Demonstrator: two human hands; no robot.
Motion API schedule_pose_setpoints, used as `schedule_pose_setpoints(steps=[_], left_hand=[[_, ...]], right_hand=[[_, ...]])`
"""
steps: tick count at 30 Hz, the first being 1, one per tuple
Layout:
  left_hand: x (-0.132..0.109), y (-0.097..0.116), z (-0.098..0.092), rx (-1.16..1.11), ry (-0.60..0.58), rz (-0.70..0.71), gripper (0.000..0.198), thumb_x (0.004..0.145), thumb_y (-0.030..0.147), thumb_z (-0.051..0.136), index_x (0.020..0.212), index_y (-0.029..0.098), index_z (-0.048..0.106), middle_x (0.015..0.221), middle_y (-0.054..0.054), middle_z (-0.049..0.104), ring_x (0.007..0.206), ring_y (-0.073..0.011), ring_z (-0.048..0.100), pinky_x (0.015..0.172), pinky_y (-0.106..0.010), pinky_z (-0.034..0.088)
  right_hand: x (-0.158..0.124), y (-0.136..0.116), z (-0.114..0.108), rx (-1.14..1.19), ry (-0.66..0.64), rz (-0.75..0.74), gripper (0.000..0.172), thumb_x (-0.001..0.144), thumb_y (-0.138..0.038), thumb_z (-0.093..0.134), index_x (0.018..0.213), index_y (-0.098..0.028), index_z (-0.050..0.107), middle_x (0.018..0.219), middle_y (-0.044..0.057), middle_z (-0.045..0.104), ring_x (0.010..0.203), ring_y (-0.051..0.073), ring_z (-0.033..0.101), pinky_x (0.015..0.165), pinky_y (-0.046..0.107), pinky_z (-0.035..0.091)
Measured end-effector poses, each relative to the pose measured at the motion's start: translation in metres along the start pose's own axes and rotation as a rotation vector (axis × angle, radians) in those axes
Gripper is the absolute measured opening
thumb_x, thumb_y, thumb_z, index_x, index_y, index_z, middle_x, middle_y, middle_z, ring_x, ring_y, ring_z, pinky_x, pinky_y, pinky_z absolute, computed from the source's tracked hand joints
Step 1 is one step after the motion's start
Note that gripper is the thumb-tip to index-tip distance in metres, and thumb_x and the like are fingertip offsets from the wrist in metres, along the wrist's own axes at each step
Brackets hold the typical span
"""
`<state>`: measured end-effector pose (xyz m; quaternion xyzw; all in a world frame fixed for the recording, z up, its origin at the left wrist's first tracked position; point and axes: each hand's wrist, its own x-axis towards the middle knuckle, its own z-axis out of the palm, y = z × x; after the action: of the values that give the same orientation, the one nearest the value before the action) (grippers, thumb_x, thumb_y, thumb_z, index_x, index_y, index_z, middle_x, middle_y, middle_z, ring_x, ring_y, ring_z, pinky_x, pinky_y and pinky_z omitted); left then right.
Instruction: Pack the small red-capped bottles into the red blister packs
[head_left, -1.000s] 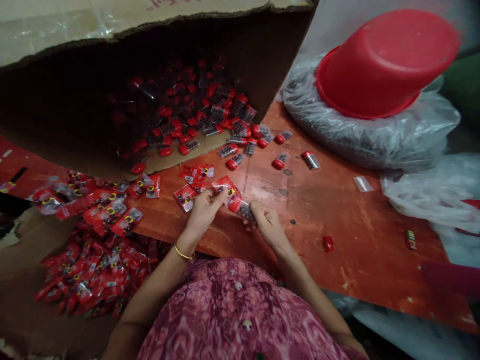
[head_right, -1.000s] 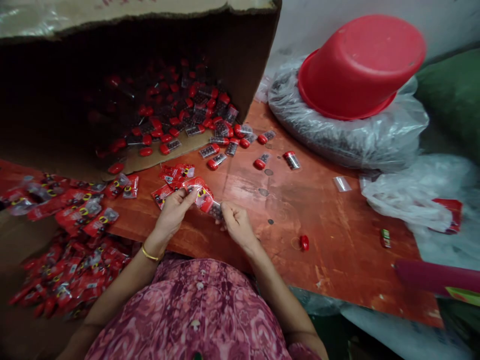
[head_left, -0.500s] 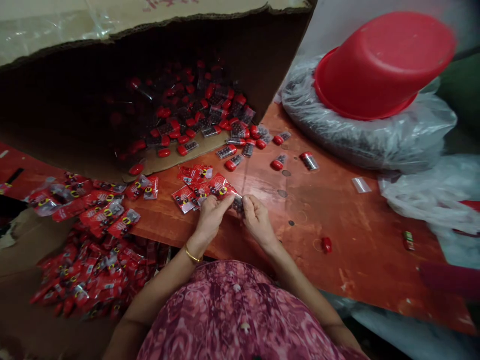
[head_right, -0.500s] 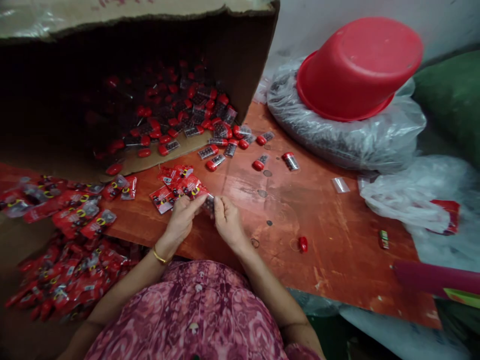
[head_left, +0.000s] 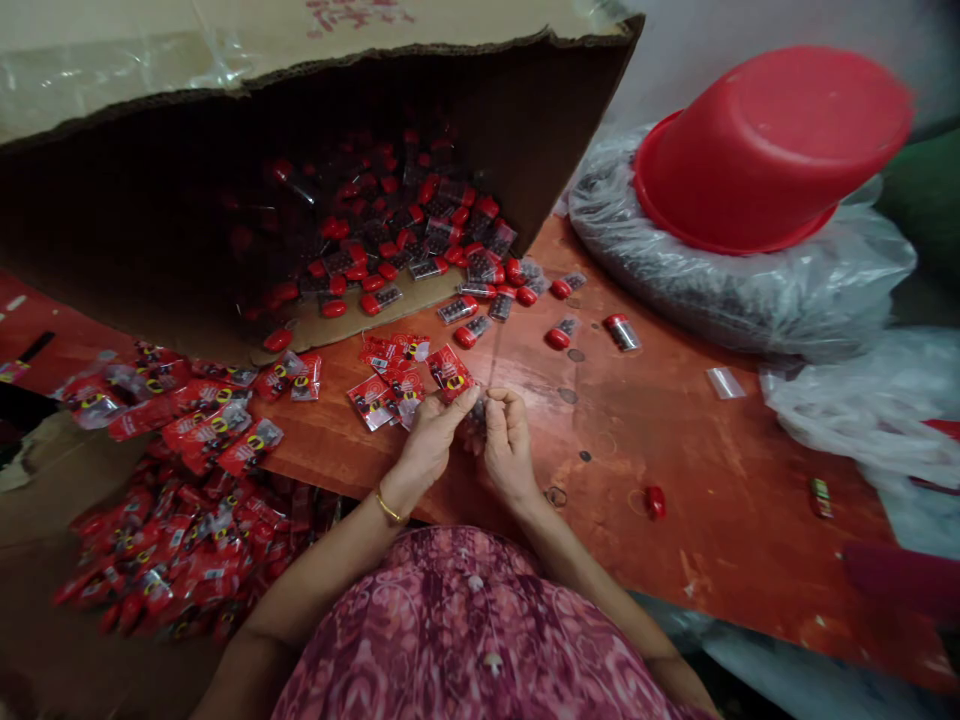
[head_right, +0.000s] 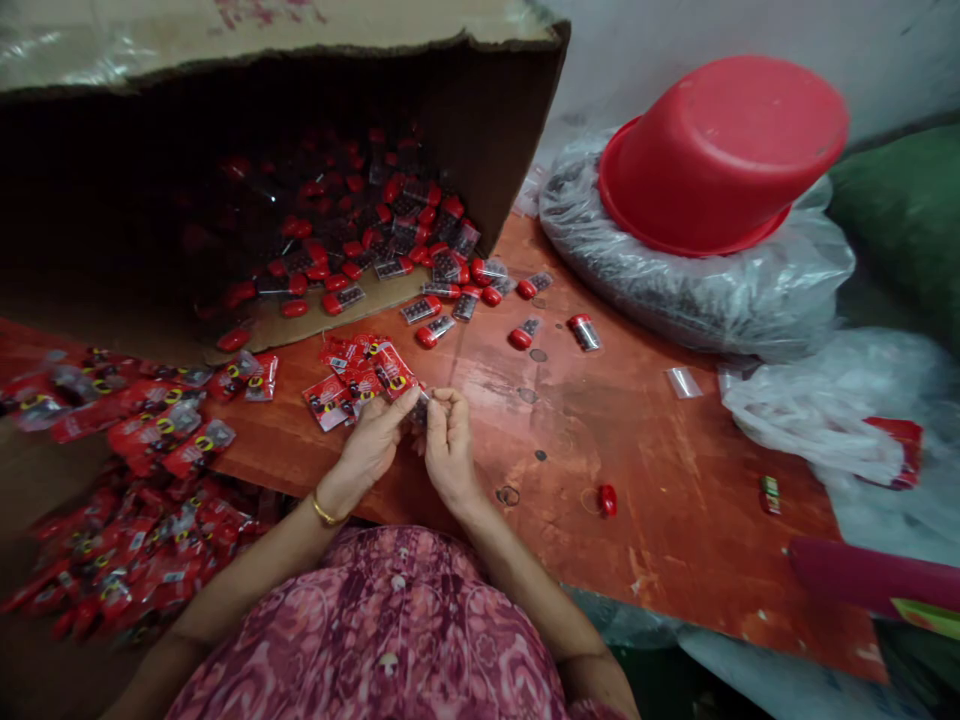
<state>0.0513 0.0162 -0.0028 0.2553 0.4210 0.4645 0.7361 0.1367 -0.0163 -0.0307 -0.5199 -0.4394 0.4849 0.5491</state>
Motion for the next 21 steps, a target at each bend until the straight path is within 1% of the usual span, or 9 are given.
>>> schedule_pose_setpoints(steps=[2,5,8,11,14,17,19,20,21], left_hand=[[0.0,0.005,0.0,-0.047,0.056,-0.011,0.04,0.054,0.049,0.078,0.06,0.015,0.058,0.045,0.005,0.051,0.034,-0.0062,0.041,0.031,-0.019,0.031],[0.0,0.011,0.001,-0.108,0.135,0.036,0.042,0.05,0.048,0.08,0.061,0.014,0.058,0.048,0.005,0.054,0.04,-0.0061,0.047,0.037,-0.017,0.037],[-0.003,0.009,0.002,-0.082,0.088,0.027,0.044,0.05,0.051,0.08,0.061,0.015,0.057,0.049,0.004,0.054,0.039,-0.0061,0.046,0.035,-0.018,0.035],[-0.007,0.004,0.005,-0.059,0.049,0.005,0.047,0.052,0.055,0.078,0.055,0.015,0.053,0.042,0.007,0.046,0.034,-0.0042,0.037,0.032,-0.018,0.028],[-0.01,0.007,0.001,-0.078,0.072,0.002,0.046,0.049,0.053,0.08,0.055,0.015,0.054,0.043,0.006,0.05,0.041,-0.0061,0.046,0.041,-0.018,0.036],[-0.014,0.023,-0.016,-0.055,0.1,-0.057,0.042,0.047,0.047,0.083,0.066,0.016,0.062,0.059,0.0,0.066,0.058,-0.0135,0.062,0.058,-0.025,0.048],[-0.018,0.041,-0.038,-0.015,0.193,-0.081,0.042,0.047,0.046,0.082,0.071,0.017,0.063,0.067,-0.003,0.071,0.066,-0.0183,0.067,0.067,-0.03,0.051],[-0.021,0.051,-0.053,0.014,0.274,-0.062,0.042,0.047,0.047,0.081,0.071,0.018,0.062,0.068,-0.003,0.072,0.067,-0.0197,0.068,0.068,-0.032,0.051],[-0.025,0.061,-0.07,0.064,0.364,-0.018,0.042,0.047,0.049,0.08,0.07,0.019,0.062,0.069,-0.002,0.073,0.067,-0.0203,0.068,0.068,-0.033,0.051]], right_hand=[[0.0,-0.005,0.0,0.134,-0.066,0.046,0.03,0.088,-0.054,0.042,0.097,-0.025,0.046,0.072,-0.004,0.056,0.044,0.008,0.046,0.042,0.022,0.041],[0.001,-0.01,-0.003,0.216,-0.159,0.083,0.034,0.082,-0.055,0.054,0.094,-0.024,0.047,0.07,-0.005,0.059,0.04,0.006,0.048,0.041,0.02,0.041],[0.005,-0.011,-0.005,0.206,-0.114,0.079,0.038,0.076,-0.055,0.062,0.092,-0.023,0.048,0.061,-0.008,0.058,0.037,0.006,0.048,0.039,0.018,0.038],[0.012,-0.008,-0.001,0.19,-0.066,0.09,0.039,0.072,-0.057,0.064,0.08,-0.023,0.047,0.05,-0.009,0.053,0.034,0.007,0.045,0.035,0.018,0.035],[0.019,-0.004,0.006,0.101,-0.052,0.066,0.044,0.068,-0.055,0.068,0.061,-0.022,0.04,0.043,-0.01,0.045,0.034,0.006,0.039,0.036,0.019,0.032],[0.035,-0.005,0.002,-0.124,-0.15,-0.072,0.042,0.071,-0.054,0.065,0.057,-0.021,0.043,0.048,-0.006,0.049,0.043,0.008,0.044,0.043,0.021,0.036],[0.057,-0.011,-0.015,-0.39,-0.217,-0.204,0.036,0.081,-0.053,0.052,0.065,-0.02,0.053,0.059,-0.001,0.057,0.054,0.012,0.051,0.054,0.025,0.042],[0.074,-0.015,-0.028,-0.554,-0.187,-0.273,0.037,0.086,-0.051,0.044,0.071,-0.02,0.058,0.067,0.003,0.061,0.063,0.015,0.055,0.061,0.029,0.044],[0.094,-0.019,-0.044,-0.719,-0.101,-0.325,0.037,0.088,-0.05,0.042,0.077,-0.02,0.061,0.075,0.006,0.064,0.072,0.019,0.057,0.069,0.033,0.045]])
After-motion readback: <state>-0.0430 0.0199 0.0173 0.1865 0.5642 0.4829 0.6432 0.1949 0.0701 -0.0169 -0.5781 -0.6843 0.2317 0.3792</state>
